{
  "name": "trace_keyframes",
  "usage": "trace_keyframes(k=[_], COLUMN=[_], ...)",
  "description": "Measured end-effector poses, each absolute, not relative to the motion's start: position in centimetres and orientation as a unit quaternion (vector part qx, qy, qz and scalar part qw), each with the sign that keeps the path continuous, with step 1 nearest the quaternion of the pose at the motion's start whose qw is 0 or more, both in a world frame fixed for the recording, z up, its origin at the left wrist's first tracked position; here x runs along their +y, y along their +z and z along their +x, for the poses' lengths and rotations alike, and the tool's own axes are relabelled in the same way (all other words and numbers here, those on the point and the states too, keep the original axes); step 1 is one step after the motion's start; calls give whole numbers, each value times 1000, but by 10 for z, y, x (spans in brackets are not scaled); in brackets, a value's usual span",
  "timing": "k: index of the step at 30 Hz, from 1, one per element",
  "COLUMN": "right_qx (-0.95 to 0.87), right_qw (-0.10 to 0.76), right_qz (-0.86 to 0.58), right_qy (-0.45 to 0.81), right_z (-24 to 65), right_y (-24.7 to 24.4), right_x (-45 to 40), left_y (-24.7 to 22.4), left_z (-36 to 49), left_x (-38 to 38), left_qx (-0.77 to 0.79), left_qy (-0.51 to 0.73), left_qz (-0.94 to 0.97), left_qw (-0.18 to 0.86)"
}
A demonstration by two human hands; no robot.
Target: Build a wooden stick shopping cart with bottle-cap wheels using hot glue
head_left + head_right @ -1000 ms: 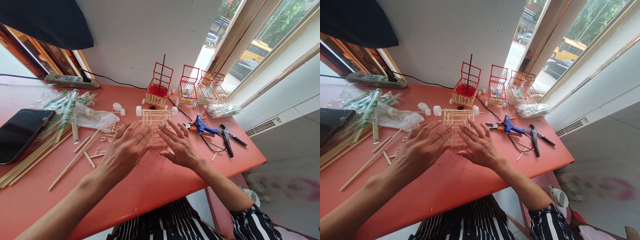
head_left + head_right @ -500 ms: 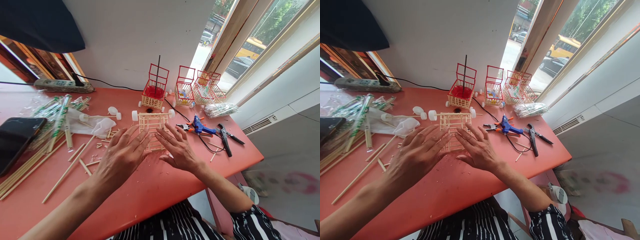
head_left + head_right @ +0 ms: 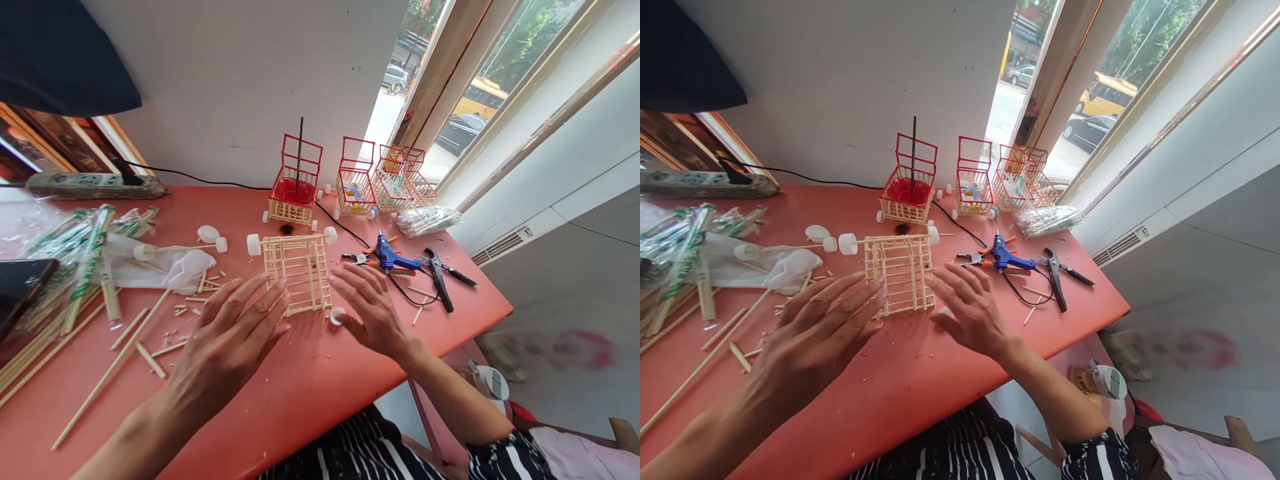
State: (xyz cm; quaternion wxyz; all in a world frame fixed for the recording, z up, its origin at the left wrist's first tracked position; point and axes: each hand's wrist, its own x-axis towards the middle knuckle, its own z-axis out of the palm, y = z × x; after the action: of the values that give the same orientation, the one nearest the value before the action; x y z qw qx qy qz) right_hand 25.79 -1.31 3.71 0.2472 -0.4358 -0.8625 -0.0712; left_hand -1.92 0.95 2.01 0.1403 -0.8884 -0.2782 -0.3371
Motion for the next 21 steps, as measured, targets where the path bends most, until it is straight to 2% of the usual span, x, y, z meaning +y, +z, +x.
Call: trace_keyframes(k=[4,6,10,13,21], right_qx=[-765,-722,-693,-672,-672], right_qw=[304,270,161,132,206], right_qz=[-553,-617,-692,-724,-711], right_qy=[-130,-157,-119,-85,-30], right_z=[308,336,375,386,400], right_y=[43,40,26,18,6], right_x=[-9,-1,18,28,41], left_y=[22,22,21,21,26], left_z=[-23,-23,-20,-19,-16], left_x=[5,3,2,2,0], left_qx=[-275,-274,-268,-256,-255], left_qy=[-370,-377,-389,-397,-414], left_qz=[-879,-877,-874,-874,-866], left_qw=[121,115,114,115,117])
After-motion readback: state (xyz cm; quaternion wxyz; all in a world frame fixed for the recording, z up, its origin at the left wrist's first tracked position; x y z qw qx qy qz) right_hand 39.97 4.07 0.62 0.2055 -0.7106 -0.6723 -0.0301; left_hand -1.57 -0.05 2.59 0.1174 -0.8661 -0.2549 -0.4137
